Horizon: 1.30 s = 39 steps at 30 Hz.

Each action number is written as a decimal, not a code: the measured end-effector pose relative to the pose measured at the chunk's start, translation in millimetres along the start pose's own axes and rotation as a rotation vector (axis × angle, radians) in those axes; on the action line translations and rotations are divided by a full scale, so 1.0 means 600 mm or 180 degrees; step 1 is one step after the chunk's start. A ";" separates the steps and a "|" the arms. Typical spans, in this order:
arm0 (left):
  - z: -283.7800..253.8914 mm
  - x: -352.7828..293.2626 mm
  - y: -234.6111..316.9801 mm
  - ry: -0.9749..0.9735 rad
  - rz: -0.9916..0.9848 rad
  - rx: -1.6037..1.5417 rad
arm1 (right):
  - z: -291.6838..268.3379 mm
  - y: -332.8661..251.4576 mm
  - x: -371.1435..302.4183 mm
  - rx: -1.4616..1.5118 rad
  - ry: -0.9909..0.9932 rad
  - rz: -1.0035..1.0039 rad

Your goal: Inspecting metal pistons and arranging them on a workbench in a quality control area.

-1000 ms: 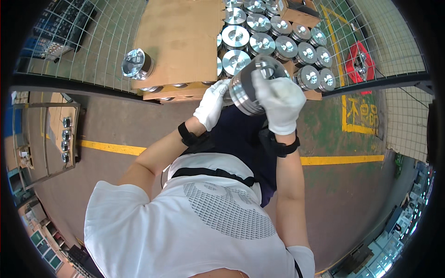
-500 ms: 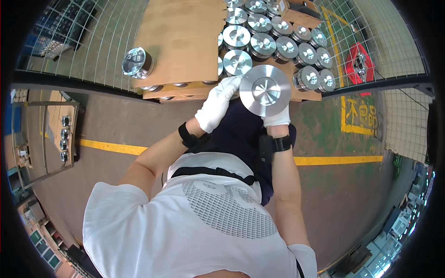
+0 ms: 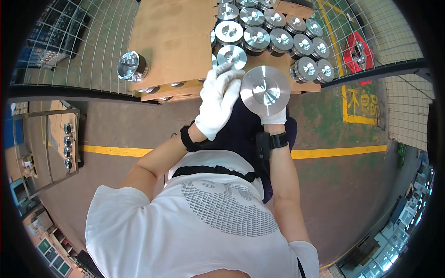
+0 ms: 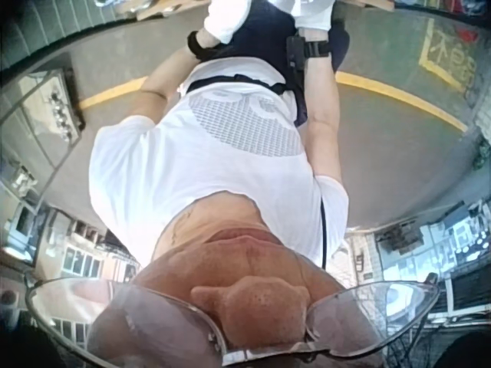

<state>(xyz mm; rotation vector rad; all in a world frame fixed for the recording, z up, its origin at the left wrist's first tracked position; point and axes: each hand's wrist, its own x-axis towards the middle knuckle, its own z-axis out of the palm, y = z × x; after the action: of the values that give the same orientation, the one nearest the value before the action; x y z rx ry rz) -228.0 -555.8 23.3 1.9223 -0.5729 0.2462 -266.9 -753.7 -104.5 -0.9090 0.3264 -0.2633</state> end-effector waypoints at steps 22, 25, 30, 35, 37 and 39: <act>-0.059 -0.003 -0.122 -0.1378 -0.2648 -0.2752 | 0.138 -0.133 -0.018 -0.1034 0.0265 -0.0539; -0.041 0.025 -0.062 -0.1175 -0.4102 -0.4081 | 0.160 -0.140 -0.022 -0.1796 0.0446 -0.0918; 0.005 0.033 -0.031 -0.1361 -0.3930 -0.5677 | 0.192 -0.148 -0.049 -0.2262 0.0432 -0.0616; 0.010 0.037 -0.012 -0.1158 -0.3700 -0.5400 | 0.185 -0.155 -0.055 -0.2252 0.0443 -0.0866; 0.018 0.038 -0.014 -0.1197 -0.3682 -0.5416 | 0.186 -0.159 -0.056 -0.2092 0.0543 -0.0826; 0.019 0.035 -0.002 -0.1103 -0.3535 -0.5183 | 0.183 -0.161 -0.054 -0.1820 0.0755 -0.0624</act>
<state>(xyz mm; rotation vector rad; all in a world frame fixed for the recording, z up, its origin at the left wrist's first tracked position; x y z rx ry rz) -210.3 -571.6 26.2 0.4170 0.2077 -0.9988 -262.9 -719.0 41.2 -1.4818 0.5481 -0.4740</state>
